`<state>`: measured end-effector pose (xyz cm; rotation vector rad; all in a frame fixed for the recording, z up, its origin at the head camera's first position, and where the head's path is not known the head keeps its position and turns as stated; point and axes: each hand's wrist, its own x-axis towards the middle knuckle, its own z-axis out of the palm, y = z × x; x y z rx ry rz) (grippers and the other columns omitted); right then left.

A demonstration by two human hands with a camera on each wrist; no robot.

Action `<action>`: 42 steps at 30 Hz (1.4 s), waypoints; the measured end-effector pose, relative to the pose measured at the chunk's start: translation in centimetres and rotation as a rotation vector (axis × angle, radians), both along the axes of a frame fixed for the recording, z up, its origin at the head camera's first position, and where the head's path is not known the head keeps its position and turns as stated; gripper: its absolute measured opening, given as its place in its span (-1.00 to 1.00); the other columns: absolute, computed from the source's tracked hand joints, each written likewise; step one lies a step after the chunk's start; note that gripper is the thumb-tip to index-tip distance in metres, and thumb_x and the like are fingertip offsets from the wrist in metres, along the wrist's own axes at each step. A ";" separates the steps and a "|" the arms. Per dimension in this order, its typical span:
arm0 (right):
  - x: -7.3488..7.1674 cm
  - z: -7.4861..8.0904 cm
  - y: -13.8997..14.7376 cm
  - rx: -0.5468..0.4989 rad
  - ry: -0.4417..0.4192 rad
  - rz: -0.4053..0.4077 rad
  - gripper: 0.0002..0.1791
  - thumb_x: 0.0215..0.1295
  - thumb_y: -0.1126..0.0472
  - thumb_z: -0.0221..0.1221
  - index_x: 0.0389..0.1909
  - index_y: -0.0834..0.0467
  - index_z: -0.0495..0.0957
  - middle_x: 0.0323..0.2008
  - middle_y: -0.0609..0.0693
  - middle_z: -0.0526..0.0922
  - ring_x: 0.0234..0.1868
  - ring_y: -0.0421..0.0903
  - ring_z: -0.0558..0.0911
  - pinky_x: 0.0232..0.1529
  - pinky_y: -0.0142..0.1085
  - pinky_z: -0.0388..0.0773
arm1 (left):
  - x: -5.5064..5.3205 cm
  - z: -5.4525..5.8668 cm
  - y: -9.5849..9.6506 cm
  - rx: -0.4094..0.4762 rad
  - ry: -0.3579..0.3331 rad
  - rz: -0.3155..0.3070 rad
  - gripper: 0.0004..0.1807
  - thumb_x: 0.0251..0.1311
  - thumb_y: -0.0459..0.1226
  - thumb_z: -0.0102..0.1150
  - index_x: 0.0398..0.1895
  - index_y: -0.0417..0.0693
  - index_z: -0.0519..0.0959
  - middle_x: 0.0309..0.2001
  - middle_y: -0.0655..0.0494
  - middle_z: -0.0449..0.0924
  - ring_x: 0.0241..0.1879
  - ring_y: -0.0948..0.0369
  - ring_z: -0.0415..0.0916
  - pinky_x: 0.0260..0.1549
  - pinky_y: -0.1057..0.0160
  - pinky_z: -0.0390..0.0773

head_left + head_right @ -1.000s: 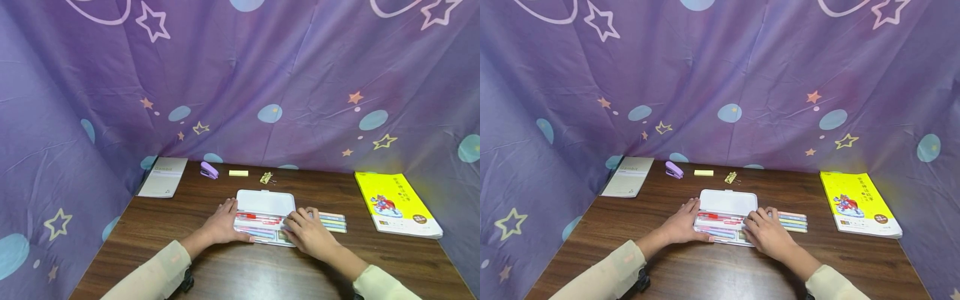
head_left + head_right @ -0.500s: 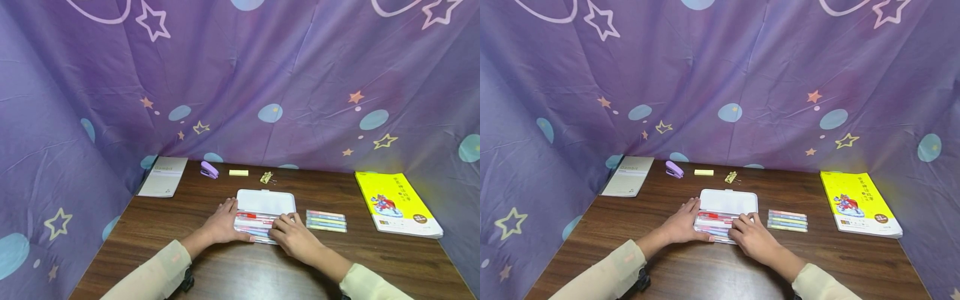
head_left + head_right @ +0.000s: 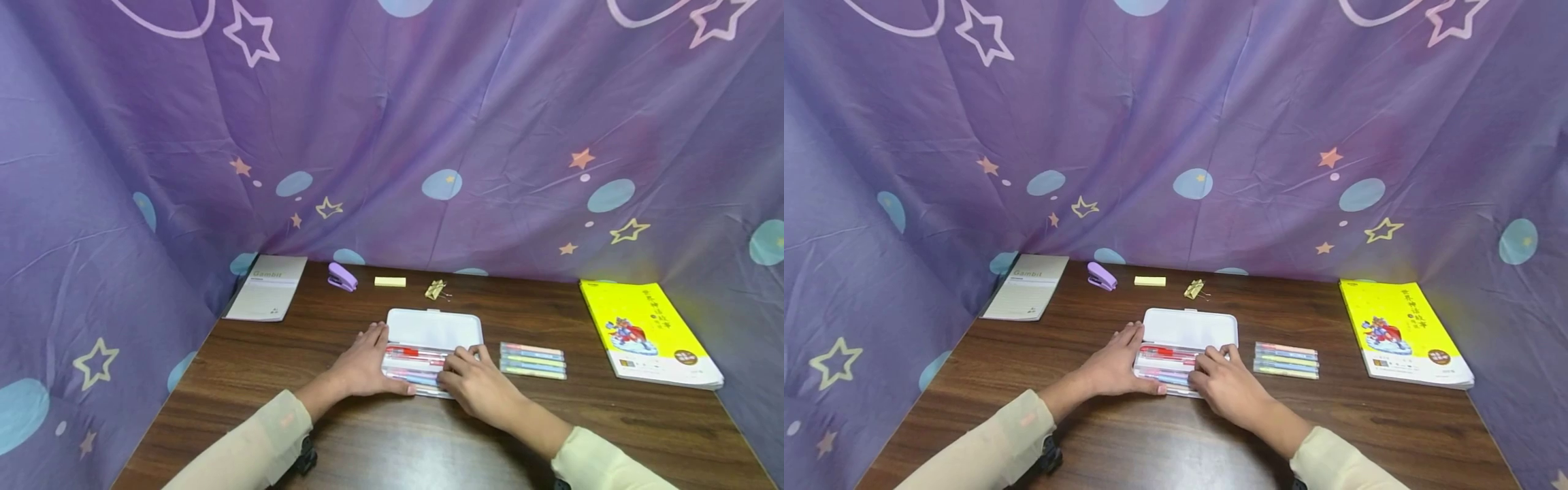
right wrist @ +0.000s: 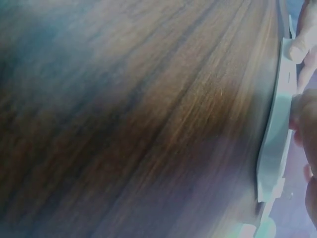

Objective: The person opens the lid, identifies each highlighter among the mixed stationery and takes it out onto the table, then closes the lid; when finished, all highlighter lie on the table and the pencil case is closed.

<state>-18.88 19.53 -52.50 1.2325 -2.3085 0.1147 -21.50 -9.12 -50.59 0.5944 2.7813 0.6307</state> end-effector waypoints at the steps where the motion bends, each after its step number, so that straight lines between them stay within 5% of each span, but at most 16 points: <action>1: 0.0 0.1 0.0 0.002 -0.001 -0.002 -0.89 0.30 0.09 0.51 -0.27 -0.02 0.77 -0.26 -0.17 0.69 -0.15 -0.13 0.56 -0.03 -0.07 0.46 | 0.0 0.0 -0.1 0.002 -0.001 -0.006 0.59 -0.01 0.50 0.51 0.79 -0.36 -0.02 0.79 -0.34 -0.03 0.81 -0.20 -0.09 0.79 -0.12 0.06; 9: 0.1 0.3 -0.2 0.014 0.016 -0.001 -0.88 0.30 0.09 0.50 -0.30 -0.03 0.73 -0.28 -0.17 0.68 -0.16 -0.12 0.57 -0.02 -0.07 0.49 | -0.1 -0.3 -0.7 -0.037 0.003 -0.061 0.62 -0.02 0.44 0.57 0.79 -0.37 -0.08 0.80 -0.36 -0.10 0.81 -0.20 -0.12 0.80 -0.13 0.01; 28: 0.8 0.4 -1.1 0.078 0.144 -0.029 -0.90 0.15 0.18 0.35 -0.36 -0.01 0.60 -0.40 -0.12 0.67 -0.26 -0.02 0.61 -0.18 -0.10 0.50 | 0.1 -0.6 -0.6 0.001 -0.012 -0.055 0.61 0.05 0.48 0.48 0.80 -0.37 -0.15 0.81 -0.33 -0.17 0.83 -0.17 -0.21 0.81 -0.14 -0.07; 42: 2.0 0.3 -1.7 -0.104 0.000 -0.158 -0.76 0.12 0.18 0.63 -0.21 -0.01 0.82 -0.35 -0.11 0.77 -0.20 -0.07 0.64 -0.16 -0.12 0.46 | 0.1 -0.5 -0.6 0.023 -0.006 -0.051 0.61 0.07 0.47 0.48 0.79 -0.39 -0.15 0.81 -0.36 -0.17 0.83 -0.21 -0.21 0.81 -0.15 -0.06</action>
